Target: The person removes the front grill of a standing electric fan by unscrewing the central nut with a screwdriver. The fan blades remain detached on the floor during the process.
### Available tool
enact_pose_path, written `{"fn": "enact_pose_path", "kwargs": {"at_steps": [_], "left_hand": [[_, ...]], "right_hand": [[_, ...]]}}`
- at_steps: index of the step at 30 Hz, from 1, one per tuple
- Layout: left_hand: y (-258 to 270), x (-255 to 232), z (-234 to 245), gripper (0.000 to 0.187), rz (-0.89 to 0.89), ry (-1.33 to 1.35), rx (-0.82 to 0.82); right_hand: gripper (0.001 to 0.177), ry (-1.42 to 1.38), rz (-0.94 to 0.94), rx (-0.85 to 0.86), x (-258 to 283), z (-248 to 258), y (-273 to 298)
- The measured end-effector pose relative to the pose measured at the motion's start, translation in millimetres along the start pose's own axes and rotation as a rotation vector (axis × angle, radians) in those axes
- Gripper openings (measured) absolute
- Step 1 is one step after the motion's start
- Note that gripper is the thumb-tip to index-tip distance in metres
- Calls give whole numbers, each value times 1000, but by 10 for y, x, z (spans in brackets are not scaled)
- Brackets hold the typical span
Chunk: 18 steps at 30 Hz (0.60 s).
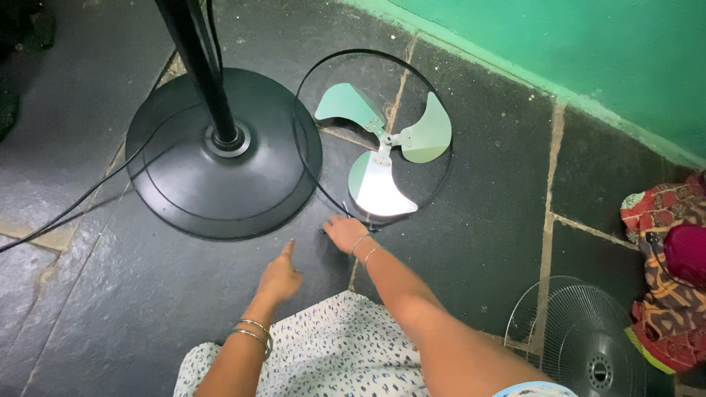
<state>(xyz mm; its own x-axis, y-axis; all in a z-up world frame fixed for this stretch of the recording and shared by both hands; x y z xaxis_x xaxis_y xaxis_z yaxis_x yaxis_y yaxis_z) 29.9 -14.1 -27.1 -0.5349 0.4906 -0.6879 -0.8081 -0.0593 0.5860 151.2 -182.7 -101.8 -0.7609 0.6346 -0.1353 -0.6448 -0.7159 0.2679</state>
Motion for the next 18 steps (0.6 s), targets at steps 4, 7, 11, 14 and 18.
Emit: {"fn": "enact_pose_path", "kwargs": {"at_steps": [4,7,11,14,18], "left_hand": [[12,-49,61,85,-72,35,-62],[38,-53,61,86,-11,23,-22],[169,-283,270,84,-69,6,-78],[357,-507,554,83,-135,43,-174],[741,-992,1171,79,-351,128,-415]], "right_hand": [[20,40,-81,-143,-289,267,57],[16,-10,-144,-84,-385,398,98],[22,-32,-217,-93,-427,794,50],[17,-27,-243,-126,-368,1147,92],[23,-219,-277,-395,-158,1921,241]]}}
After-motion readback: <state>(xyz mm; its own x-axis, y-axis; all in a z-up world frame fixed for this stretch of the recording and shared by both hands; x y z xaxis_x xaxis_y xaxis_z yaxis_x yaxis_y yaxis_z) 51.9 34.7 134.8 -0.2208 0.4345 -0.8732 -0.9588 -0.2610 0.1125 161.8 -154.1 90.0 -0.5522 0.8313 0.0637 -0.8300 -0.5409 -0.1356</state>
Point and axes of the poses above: each hand's wrist, its own y-axis away from the middle knuckle, its own z-axis out of the back of the hand, x = y × z, the point moved 7 cm from there along -y, towards the middle knuckle, and after that the axes turned 11 degrees about y, right-handed, at the moved point
